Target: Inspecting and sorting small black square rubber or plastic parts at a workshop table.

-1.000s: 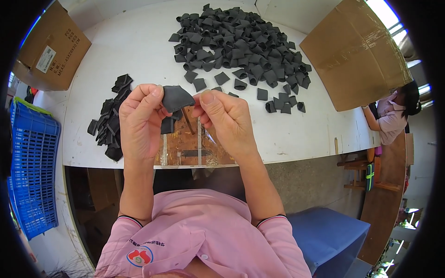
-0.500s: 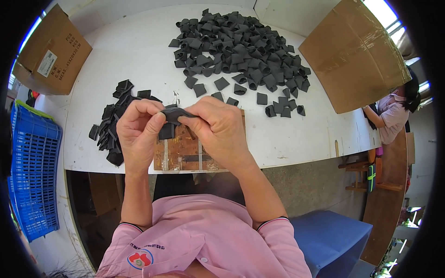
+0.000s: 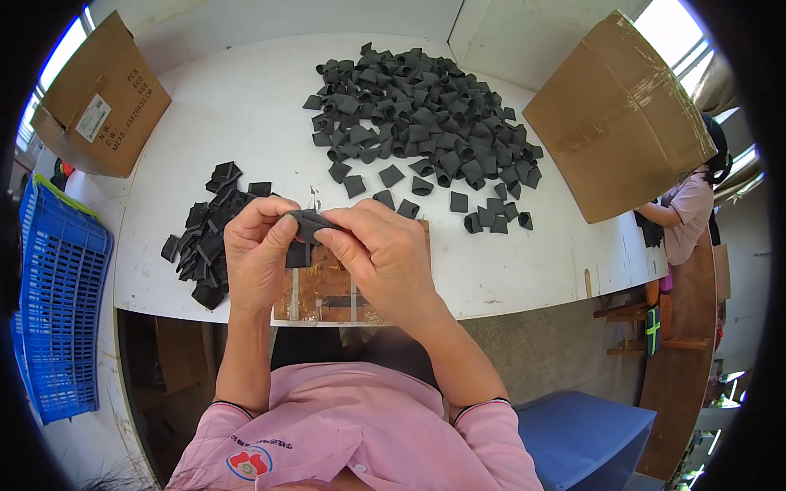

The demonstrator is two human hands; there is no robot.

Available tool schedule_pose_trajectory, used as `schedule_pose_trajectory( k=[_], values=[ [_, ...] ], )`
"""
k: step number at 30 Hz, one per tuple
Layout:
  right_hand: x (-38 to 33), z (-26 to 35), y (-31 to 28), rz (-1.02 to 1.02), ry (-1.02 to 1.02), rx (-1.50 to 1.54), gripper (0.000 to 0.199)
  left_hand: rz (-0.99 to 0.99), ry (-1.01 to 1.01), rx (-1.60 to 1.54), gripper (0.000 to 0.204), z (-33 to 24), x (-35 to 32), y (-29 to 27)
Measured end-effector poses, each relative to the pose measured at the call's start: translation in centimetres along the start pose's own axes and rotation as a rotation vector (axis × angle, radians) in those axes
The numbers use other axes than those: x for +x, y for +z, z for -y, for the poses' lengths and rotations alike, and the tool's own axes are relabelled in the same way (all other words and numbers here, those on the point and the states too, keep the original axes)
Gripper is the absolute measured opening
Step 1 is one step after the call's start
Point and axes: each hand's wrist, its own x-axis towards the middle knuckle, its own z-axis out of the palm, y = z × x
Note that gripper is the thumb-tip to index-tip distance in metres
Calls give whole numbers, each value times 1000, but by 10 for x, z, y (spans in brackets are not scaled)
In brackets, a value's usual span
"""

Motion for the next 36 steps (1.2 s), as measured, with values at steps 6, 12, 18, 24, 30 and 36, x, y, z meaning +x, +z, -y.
schedule_pose_trajectory(
  k=[6,12,18,24,30,36],
  values=[
    [-7,-17,7,-37,-124,-98,9,41,74,213,13,2,-2,1],
    [-12,-24,14,-108,-129,-59,6,48,31,299,11,-8,2,14],
    [-7,-12,14,-89,-204,-162,7,-18,313,618,9,-4,4,17],
    [-3,-29,13,-20,-128,-12,6,6,486,807,11,0,7,14],
    [-2,-23,17,-10,-256,-222,7,21,393,580,8,7,3,1],
    [7,-29,-4,127,198,315,13,-121,234,624,16,52,7,-29]
  ],
)
